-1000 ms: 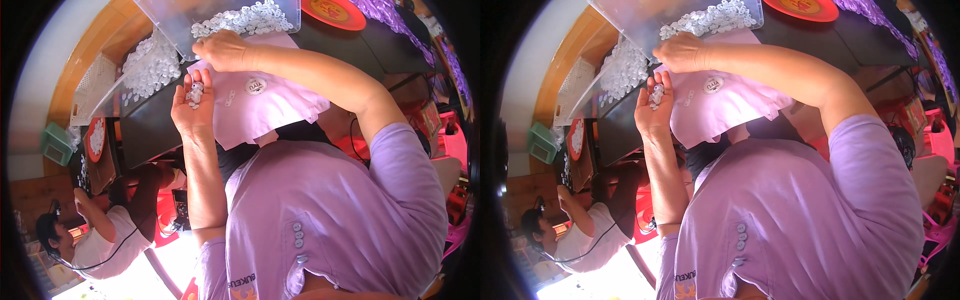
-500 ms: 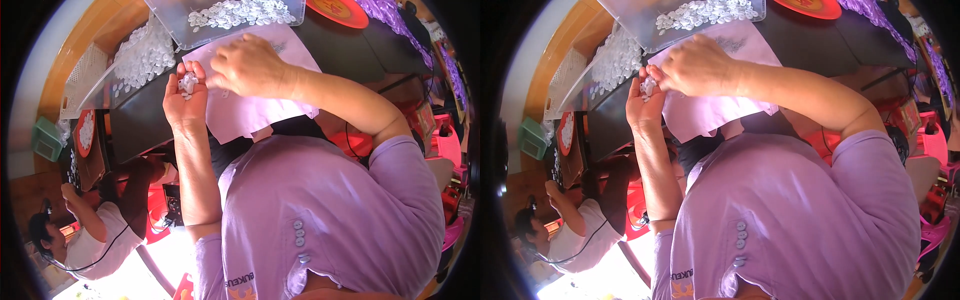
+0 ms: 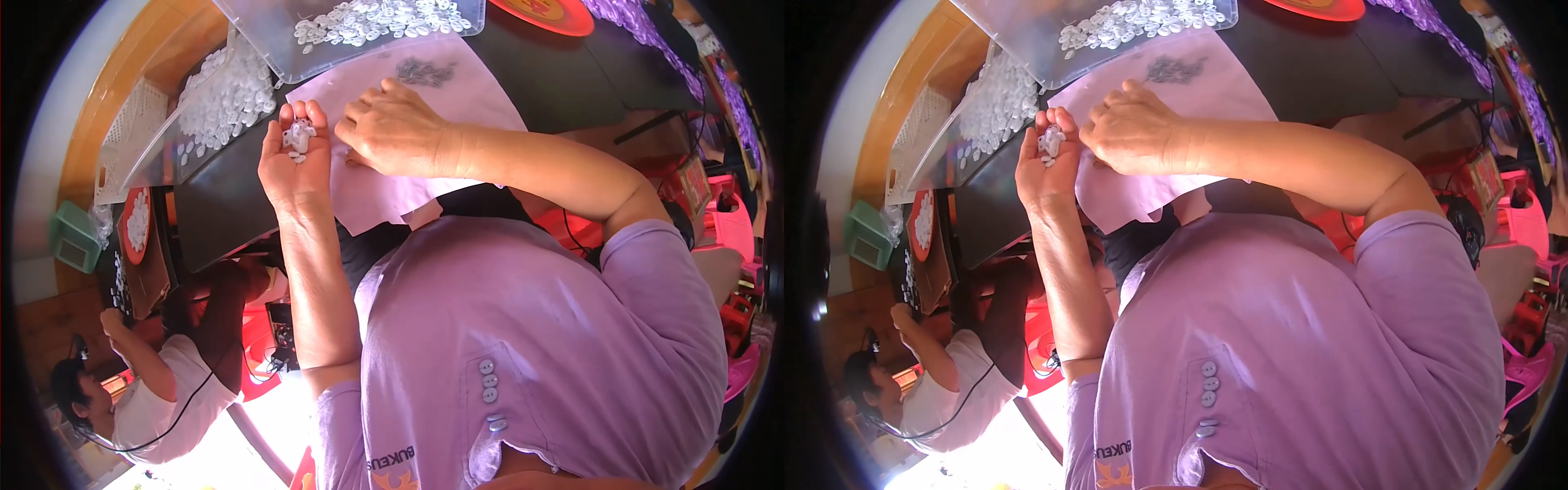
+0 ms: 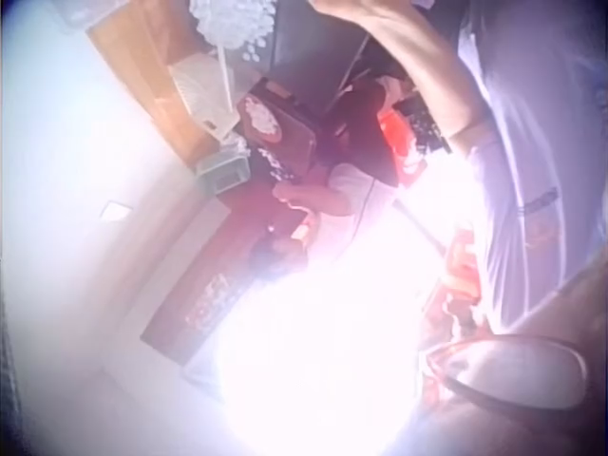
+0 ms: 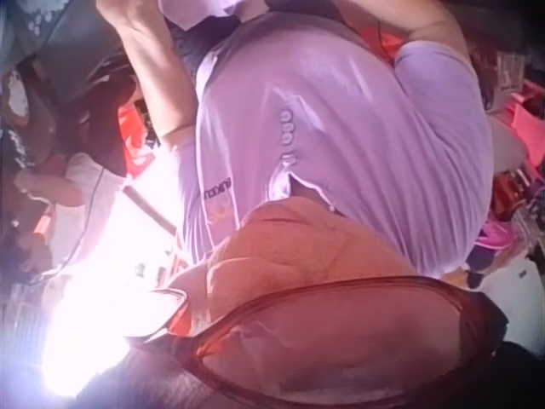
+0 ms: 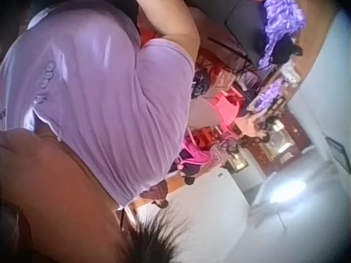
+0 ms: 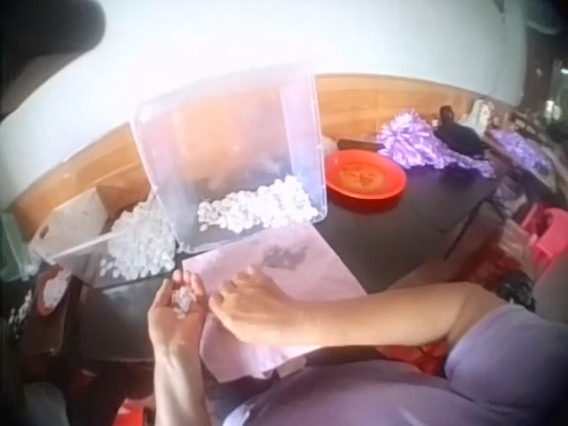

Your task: Sorting and arranging small white plastic clips onto a pink fabric piece.

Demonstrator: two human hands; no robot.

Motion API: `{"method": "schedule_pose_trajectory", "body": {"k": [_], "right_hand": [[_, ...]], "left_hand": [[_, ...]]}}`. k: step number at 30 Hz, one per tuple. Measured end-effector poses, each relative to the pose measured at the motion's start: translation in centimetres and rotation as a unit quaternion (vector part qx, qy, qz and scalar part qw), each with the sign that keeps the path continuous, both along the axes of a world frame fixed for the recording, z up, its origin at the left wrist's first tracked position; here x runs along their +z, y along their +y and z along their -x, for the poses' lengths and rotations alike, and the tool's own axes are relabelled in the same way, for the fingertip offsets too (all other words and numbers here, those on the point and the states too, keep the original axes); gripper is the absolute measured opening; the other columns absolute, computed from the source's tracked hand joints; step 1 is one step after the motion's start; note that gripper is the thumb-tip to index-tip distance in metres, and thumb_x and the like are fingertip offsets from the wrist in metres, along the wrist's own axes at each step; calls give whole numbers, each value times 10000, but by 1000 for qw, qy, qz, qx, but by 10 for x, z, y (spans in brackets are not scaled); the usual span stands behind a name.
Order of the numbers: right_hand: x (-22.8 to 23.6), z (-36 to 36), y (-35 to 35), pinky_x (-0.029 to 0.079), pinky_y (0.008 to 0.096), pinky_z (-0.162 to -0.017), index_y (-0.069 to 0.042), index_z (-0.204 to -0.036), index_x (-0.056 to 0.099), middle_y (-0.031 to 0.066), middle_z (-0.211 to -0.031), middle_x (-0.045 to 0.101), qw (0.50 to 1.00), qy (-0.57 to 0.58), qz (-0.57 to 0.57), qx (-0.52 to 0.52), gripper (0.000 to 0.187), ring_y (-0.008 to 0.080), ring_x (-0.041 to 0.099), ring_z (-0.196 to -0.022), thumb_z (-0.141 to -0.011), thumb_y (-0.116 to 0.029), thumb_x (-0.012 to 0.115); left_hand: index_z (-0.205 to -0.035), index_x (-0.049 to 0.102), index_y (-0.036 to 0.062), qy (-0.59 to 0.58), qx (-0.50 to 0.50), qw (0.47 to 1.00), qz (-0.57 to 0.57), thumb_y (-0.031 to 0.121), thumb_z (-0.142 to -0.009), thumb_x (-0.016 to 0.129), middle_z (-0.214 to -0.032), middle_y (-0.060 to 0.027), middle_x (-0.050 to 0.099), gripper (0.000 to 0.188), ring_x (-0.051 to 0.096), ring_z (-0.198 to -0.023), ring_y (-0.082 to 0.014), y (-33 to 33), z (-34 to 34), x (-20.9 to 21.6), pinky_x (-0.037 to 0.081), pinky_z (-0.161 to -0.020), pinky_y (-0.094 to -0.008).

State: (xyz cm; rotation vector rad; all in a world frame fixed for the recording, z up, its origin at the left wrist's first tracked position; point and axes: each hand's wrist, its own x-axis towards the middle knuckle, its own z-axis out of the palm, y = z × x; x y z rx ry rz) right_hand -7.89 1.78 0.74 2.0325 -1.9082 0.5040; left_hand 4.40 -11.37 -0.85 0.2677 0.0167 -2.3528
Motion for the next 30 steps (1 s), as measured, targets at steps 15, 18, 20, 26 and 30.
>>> {"method": "schedule_pose_trajectory", "body": {"k": [15,18,20,26,30], "right_hand": [[9,6,-5,419,402,-746,-64,-844,593,62,-866,616,997,-47,-9,60,120,255,594,-853,-735,-85,640],[25,7,-11,444,422,-716,-49,-845,576,73,-852,610,979,-150,100,98,128,286,596,-811,-741,-88,639],[39,4,-22,462,425,-708,-35,-874,585,76,-849,609,978,-113,128,122,148,304,598,-790,-749,-93,638],[41,-7,-40,455,375,-779,-75,-941,636,51,-899,624,976,0,184,121,197,236,609,-885,-746,-99,616],[41,-1,-41,463,370,-762,-84,-880,645,48,-903,625,962,-29,208,175,152,233,608,-865,-736,-121,614]], "left_hand": [[-930,494,-51,-54,28,998,7,129,-990,381,-910,-145,537,222,554,-887,-310,4,8,8,486,-924,-523],[-952,517,-47,-72,24,997,14,153,-990,380,-982,-151,570,245,561,-931,-308,1,7,6,469,-942,-492],[-1010,547,-21,-111,19,993,25,181,-991,383,-1067,-149,604,260,574,-995,-293,0,10,9,446,-968,-449],[-1004,598,5,7,-79,997,-12,193,-991,388,-1014,-128,645,283,583,-1051,-281,-11,5,24,454,-970,-431],[-969,615,7,21,-63,997,-39,197,-992,375,-1005,-130,649,307,589,-1023,-274,-9,9,31,460,-965,-420]]}}
